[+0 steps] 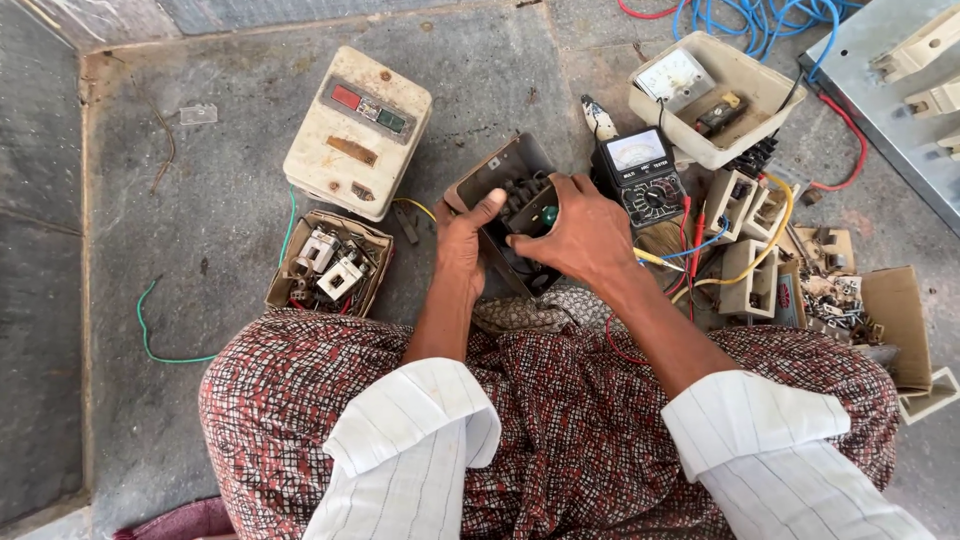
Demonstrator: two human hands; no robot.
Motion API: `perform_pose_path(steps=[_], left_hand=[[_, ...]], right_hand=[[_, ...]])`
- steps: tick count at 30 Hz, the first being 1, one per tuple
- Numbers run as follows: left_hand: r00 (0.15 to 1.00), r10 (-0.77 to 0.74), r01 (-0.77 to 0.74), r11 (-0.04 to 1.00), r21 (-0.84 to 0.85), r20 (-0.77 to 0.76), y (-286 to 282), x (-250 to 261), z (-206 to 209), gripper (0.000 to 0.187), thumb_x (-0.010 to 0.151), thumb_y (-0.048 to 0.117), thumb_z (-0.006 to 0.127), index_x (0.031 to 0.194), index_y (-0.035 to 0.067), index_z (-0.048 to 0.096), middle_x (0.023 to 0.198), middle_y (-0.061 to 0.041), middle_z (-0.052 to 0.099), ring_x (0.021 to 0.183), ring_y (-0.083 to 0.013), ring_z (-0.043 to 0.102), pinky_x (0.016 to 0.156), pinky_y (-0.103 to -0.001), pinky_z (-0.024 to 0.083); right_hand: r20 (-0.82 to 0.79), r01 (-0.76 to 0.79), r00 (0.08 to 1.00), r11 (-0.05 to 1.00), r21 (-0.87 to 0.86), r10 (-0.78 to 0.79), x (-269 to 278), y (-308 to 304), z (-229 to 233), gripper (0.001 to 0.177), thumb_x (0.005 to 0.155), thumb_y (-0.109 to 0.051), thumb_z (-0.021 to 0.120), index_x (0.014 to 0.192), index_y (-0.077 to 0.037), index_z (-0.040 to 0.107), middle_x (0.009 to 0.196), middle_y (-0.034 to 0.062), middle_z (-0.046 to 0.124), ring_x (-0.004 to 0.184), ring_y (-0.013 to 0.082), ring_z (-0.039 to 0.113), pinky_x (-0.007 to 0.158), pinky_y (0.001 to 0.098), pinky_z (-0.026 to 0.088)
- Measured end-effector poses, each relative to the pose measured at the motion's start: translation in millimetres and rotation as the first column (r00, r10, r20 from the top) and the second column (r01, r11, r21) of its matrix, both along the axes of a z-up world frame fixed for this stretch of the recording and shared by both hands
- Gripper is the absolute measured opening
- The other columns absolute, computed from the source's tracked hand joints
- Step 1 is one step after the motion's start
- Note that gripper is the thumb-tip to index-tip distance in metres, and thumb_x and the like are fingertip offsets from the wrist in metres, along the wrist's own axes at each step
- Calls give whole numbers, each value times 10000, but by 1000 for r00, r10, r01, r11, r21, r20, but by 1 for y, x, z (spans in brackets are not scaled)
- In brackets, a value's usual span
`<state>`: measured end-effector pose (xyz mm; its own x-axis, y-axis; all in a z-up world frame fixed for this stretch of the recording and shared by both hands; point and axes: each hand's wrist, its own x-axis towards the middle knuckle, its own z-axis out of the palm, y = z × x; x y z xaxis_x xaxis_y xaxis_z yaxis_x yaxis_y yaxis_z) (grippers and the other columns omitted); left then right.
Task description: The person disassembles and reassembles electrical switch components by hand, placing the mechanism into a metal enclosure and tightening screws with a screwdriver.
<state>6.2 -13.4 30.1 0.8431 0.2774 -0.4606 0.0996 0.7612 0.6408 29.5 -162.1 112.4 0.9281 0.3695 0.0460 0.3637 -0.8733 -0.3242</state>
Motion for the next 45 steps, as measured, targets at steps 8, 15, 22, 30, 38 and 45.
perform_pose_path(steps=[8,15,22,30,38,45], left_hand=[[998,-56,57,987,149,-15,-7,1,3,1181,589,80,913,1495,59,156,1287,-236,584,1107,-360,678,861,-473,649],[993,-44,66,976,206,-112,-5,4,-1,1247,610,34,869,1543,55,42,1314,-249,569,1134,-362,652,890,-447,611],[972,26,21,980,197,-232,-9,13,4,1256,619,2,853,1554,77,19,1357,-240,541,1197,-354,620,931,-440,594],[977,24,5,990,138,-211,-11,49,10,1354,596,-45,802,1613,191,-60,1450,-236,454,1259,-375,553,1020,-515,528],[969,184,-155,972,176,-167,0,159,-15,1315,584,-15,810,1622,180,27,1487,-191,482,1253,-390,576,1000,-495,523],[946,272,-250,959,137,-178,8,236,-24,1230,655,37,810,1594,247,44,1466,-151,444,1214,-355,575,959,-515,565]], right_hand=[[-49,-49,998,999,-2,48,11,-3,-2,961,611,-544,850,1340,21,578,1191,266,657,1045,430,683,879,489,562],[-74,-58,996,998,7,59,19,3,-13,1005,641,-565,840,1401,15,531,1241,276,649,1082,439,674,919,499,543],[81,-113,991,991,74,107,6,-8,2,886,714,-570,840,1351,-14,577,1190,255,658,1016,446,681,826,505,553],[31,-25,999,976,218,19,-27,-54,7,450,850,-332,769,1187,-40,706,1082,199,683,814,325,718,712,446,584],[79,3,996,915,404,-38,-35,-71,3,299,856,-153,773,1107,0,714,1010,173,713,869,292,714,742,414,578],[-98,124,991,882,454,-89,-33,-68,8,309,819,-160,777,1083,-5,733,966,146,719,820,244,726,668,385,572]])
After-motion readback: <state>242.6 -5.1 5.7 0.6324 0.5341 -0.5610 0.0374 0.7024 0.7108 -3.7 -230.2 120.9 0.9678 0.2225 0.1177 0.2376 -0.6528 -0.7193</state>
